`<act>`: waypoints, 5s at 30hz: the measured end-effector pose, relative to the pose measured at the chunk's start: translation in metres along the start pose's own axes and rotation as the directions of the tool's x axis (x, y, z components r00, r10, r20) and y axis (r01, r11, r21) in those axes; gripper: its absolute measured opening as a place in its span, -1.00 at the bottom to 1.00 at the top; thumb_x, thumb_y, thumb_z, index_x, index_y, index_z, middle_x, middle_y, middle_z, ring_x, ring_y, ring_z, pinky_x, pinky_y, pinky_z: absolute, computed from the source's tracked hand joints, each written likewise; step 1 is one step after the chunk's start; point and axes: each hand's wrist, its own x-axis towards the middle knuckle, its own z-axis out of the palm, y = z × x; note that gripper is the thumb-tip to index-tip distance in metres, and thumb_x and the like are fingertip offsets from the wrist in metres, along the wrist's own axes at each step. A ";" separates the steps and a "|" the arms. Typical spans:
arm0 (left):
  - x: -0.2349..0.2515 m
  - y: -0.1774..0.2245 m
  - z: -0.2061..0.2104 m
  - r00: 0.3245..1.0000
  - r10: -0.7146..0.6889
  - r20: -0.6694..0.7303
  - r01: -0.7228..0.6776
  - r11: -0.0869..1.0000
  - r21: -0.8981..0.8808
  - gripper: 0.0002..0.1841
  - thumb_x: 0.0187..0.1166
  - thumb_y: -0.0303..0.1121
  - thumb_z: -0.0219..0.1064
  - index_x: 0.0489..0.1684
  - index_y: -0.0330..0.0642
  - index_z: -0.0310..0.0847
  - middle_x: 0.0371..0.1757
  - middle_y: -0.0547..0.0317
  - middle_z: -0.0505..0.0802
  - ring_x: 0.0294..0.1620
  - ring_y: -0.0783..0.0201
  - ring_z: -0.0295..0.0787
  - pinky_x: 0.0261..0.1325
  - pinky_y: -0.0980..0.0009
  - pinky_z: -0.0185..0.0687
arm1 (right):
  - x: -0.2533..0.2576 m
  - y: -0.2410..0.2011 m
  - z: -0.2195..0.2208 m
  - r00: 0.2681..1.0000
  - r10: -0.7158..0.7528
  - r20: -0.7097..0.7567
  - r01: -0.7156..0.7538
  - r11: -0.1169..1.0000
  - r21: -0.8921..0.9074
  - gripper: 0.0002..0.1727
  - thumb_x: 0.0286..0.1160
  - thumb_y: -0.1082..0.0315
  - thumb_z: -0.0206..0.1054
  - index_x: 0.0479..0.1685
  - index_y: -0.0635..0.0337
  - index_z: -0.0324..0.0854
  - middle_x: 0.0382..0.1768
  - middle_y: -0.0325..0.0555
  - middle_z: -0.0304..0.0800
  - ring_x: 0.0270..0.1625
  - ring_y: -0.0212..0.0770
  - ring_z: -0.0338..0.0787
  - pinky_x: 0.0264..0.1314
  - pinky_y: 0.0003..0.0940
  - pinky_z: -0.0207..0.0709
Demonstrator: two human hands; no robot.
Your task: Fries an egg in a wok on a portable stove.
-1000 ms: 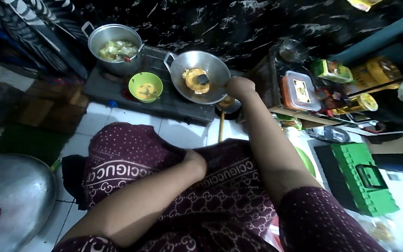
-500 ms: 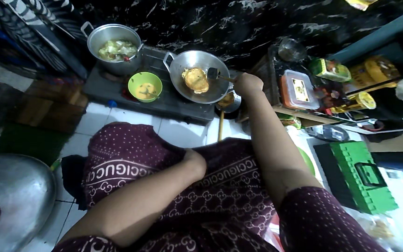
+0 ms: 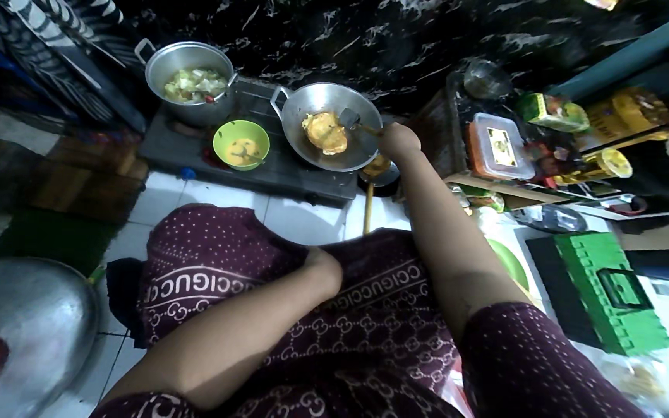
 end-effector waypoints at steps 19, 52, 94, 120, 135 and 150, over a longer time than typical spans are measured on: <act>0.007 -0.001 0.005 1.000 -0.003 -0.010 0.003 0.999 0.037 -0.76 0.62 -0.40 0.27 0.10 -0.34 0.70 0.15 -0.24 0.81 0.26 -0.23 0.73 0.33 -0.29 0.52 | 0.007 0.002 0.002 0.998 0.069 0.010 -0.069 0.997 -0.023 -0.57 0.74 0.10 0.20 0.16 0.32 0.73 0.28 0.32 0.76 0.42 0.34 0.71 0.30 0.47 0.51; 0.009 -0.001 0.003 1.000 -0.015 -0.026 0.015 1.000 0.012 -0.71 0.66 -0.47 0.21 0.24 -0.40 0.62 0.22 -0.38 0.76 0.31 -0.37 0.68 0.32 -0.34 0.52 | -0.015 -0.021 -0.006 0.998 0.060 0.007 -0.059 0.995 -0.083 -0.68 0.65 0.33 0.23 0.15 0.38 0.68 0.29 0.33 0.75 0.40 0.32 0.73 0.25 0.41 0.57; 0.003 -0.003 0.000 0.999 0.012 -0.034 -0.012 1.000 -0.025 -0.74 0.70 -0.48 0.17 0.19 -0.45 0.61 0.24 -0.43 0.75 0.36 -0.41 0.65 0.37 -0.35 0.49 | -0.016 -0.023 -0.002 0.999 -0.013 0.038 0.012 0.999 0.036 -0.56 0.81 0.12 0.11 0.20 0.30 0.72 0.30 0.31 0.75 0.42 0.33 0.71 0.33 0.45 0.50; -0.002 0.002 -0.012 0.998 -0.025 0.063 0.022 0.999 0.039 -0.69 0.69 -0.53 0.16 0.32 -0.45 0.54 0.33 -0.44 0.69 0.39 -0.43 0.61 0.35 -0.35 0.49 | 0.024 -0.015 0.036 0.975 -0.143 0.169 0.134 0.989 0.065 -0.59 0.82 0.23 0.12 0.23 0.45 0.64 0.30 0.38 0.72 0.43 0.33 0.69 0.43 0.40 0.47; 0.008 0.000 -0.001 1.000 -0.019 0.005 0.019 0.999 0.049 -0.74 0.71 -0.54 0.10 0.24 -0.44 0.57 0.27 -0.44 0.72 0.35 -0.42 0.65 0.37 -0.36 0.48 | -0.004 -0.036 0.013 0.989 -0.106 0.099 0.101 0.994 0.050 -0.64 0.78 0.25 0.10 0.20 0.28 0.71 0.27 0.28 0.77 0.40 0.27 0.73 0.34 0.40 0.51; 0.008 -0.003 -0.004 0.999 -0.027 0.030 0.027 0.999 0.028 -0.70 0.68 -0.45 0.24 0.29 -0.41 0.58 0.29 -0.44 0.71 0.37 -0.41 0.62 0.29 -0.37 0.52 | 0.009 -0.034 0.036 0.971 -0.177 0.161 0.174 0.984 0.035 -0.61 0.78 0.22 0.17 0.26 0.38 0.65 0.29 0.38 0.73 0.43 0.35 0.69 0.41 0.43 0.47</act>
